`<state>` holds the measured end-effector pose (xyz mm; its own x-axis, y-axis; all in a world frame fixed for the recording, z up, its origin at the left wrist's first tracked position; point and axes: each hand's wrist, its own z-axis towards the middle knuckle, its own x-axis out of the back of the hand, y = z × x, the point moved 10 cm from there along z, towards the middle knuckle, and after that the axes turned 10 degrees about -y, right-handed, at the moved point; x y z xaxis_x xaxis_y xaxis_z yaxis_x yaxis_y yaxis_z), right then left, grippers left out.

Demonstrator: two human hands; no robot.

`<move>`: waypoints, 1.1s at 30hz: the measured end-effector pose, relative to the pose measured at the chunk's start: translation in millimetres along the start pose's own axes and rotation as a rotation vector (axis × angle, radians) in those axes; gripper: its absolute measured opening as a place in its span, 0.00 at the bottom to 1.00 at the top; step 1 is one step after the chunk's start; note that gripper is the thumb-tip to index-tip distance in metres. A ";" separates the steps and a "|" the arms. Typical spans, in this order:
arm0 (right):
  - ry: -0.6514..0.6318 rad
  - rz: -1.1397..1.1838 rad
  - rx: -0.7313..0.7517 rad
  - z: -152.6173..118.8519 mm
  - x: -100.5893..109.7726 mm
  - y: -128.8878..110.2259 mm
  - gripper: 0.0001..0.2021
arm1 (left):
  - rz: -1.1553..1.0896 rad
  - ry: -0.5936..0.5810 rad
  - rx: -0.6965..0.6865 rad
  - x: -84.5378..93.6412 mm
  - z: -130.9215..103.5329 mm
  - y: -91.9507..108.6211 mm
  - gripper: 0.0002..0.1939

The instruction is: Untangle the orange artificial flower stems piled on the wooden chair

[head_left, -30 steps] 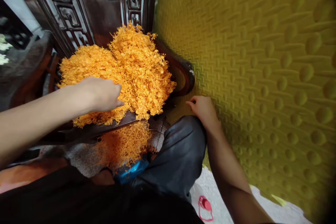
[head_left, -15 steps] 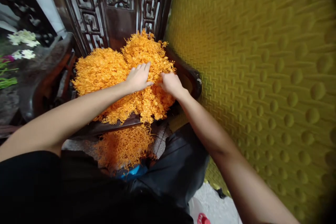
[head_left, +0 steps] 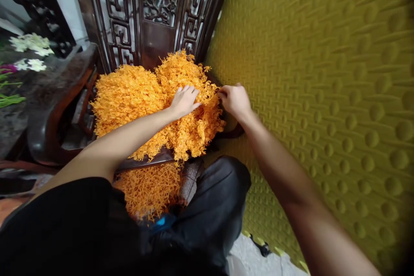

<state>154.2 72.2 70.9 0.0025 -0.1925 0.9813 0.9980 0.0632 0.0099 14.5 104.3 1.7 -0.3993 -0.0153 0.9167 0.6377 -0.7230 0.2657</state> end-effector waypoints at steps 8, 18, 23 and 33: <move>0.156 0.059 0.043 -25.3 8.8 -3.9 0.17 | -0.273 0.145 0.055 20.8 21.5 -0.3 0.16; 0.103 0.481 0.197 5.5 -17.9 -21.1 0.20 | -0.619 0.293 -0.147 78.7 37.9 25.5 0.11; 0.074 0.783 0.181 18.9 -14.8 -19.2 0.17 | -0.676 0.204 -0.227 83.1 28.0 18.9 0.09; 0.219 0.785 0.103 10.1 -19.0 -19.9 0.16 | -0.455 0.172 -0.340 93.5 25.2 39.2 0.13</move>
<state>133.7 84.4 54.0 0.7205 -0.2412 0.6502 0.6898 0.3462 -0.6359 18.7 91.9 105.3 -0.7023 0.2574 0.6637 0.1416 -0.8632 0.4845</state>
